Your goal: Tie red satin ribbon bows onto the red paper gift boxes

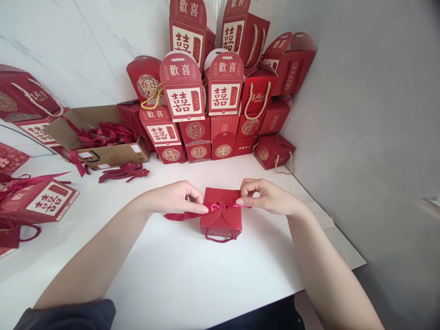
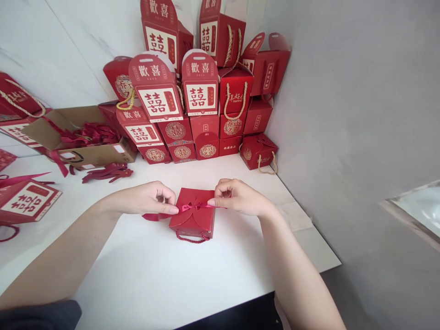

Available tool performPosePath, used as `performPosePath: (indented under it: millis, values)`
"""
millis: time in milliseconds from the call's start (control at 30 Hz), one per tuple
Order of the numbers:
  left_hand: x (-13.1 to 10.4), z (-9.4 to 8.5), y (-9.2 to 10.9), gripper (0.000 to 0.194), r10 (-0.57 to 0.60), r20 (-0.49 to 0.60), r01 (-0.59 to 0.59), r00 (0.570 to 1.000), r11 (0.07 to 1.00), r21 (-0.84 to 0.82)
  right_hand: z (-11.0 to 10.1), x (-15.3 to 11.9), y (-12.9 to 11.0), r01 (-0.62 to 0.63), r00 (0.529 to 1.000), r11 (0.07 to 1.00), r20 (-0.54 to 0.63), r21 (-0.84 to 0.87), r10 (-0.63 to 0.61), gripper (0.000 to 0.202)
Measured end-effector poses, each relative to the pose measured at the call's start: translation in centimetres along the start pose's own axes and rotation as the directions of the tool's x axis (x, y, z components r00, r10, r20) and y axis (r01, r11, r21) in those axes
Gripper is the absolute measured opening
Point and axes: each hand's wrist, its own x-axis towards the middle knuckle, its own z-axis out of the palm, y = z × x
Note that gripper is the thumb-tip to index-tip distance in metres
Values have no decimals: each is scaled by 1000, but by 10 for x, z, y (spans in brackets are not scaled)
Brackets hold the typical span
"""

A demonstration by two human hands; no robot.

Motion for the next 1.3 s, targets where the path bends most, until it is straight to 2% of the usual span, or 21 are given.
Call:
performPosePath:
  millis: [133, 300, 467, 567, 733, 833, 933, 1033, 1167, 1300]
  values:
    - [1, 0, -1, 33, 23, 25, -20, 999, 995, -98, 1, -2, -2, -83, 995, 990, 66, 118, 75, 35]
    - [3, -7, -9, 26, 16, 63, -11, 998, 998, -69, -4, -4, 5, -168, 976, 969, 172, 180, 137, 35]
    - [6, -18, -21, 16, -11, 185, 23, 983, 998, -62, -6, -1, 12, -189, 975, 960, 155, 206, 159, 35]
    - [5, -25, -26, 15, 26, 202, -15, 979, 998, -56, -6, 2, 14, -190, 978, 958, 130, 214, 165, 36]
    - [4, -26, -22, 13, 298, 108, -275, 948, 943, -186, -5, 4, 16, -155, 986, 968, 92, 198, 139, 36]
    - [8, -15, -17, 16, 361, 65, -325, 930, 892, -313, 0, 7, 16, -154, 987, 971, 83, 185, 141, 35]
    - [14, -4, -17, 24, 329, 56, -272, 943, 853, -446, 3, 10, 16, -165, 985, 970, 71, 180, 154, 37]
    - [20, 2, -20, 28, 260, -48, -246, 964, 817, -521, 1, 10, 17, -165, 984, 973, 88, 163, 152, 38]
    - [24, 7, -17, 25, 175, -143, -224, 974, 829, -513, -7, 3, 16, -163, 981, 966, 134, 202, 138, 35]
    - [21, 12, -9, 33, 147, -176, -211, 973, 874, -438, -4, -3, 9, -31, 994, 941, 113, 338, -7, 27]
